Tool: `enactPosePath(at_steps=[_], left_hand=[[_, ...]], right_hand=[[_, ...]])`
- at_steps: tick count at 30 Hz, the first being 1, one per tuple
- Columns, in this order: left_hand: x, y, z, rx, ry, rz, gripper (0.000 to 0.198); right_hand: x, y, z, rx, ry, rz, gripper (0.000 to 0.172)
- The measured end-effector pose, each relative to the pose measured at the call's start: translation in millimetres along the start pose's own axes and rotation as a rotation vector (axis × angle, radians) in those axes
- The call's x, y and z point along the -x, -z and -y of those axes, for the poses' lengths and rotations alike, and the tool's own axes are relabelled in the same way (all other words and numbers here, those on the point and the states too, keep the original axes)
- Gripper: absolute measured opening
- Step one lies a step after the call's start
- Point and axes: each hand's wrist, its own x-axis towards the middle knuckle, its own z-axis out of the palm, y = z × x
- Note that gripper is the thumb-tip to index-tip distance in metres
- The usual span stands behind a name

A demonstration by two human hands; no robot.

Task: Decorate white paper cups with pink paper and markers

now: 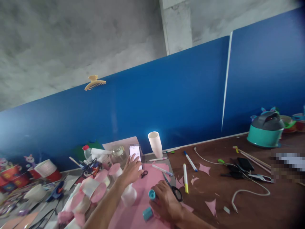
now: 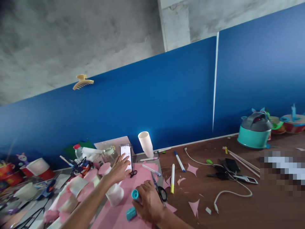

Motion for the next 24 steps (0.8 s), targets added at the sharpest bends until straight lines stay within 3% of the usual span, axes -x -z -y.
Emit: enactPosePath(at_steps=[2,5,7,10,12,14,16,20,24], left_hand=[[19,2.2,-9,0.021,-0.029,-0.091,0.024],[62,-8.1,-30,0.185,-0.153,-0.458,0.027],[94,-21.3,-46,0.270,-0.183,-0.554,0.026],[127,-38.7,-65,0.336,-0.202,-0.543,0.023],[134,-44.2,-68,0.357,-0.199,-0.491,0.024],[128,-45.5,-66,0.371,-0.164,-0.483,0.024],[116,-44.7,-62,0.416,-0.137,-0.396,0.025],[97,-43.4,-64,0.514,-0.127,-0.334,0.025],[98,-49.6,-74,0.573,-0.134,-0.288,0.022]], right_hand=[[0,0,0,0.004,0.010,-0.009,0.015],[1,-3,-3,0.004,0.035,-0.036,0.013],[1,-5,-5,0.000,0.047,-0.063,0.012],[2,-6,-7,-0.035,0.048,-0.099,0.010],[3,-4,-8,-0.091,0.030,-0.105,0.011],[4,0,-9,-0.150,0.024,-0.091,0.010],[5,4,-12,-0.189,0.002,-0.047,0.010],[5,12,-19,-0.311,-0.117,0.007,0.014],[3,16,-24,-0.350,-0.211,0.014,0.016]])
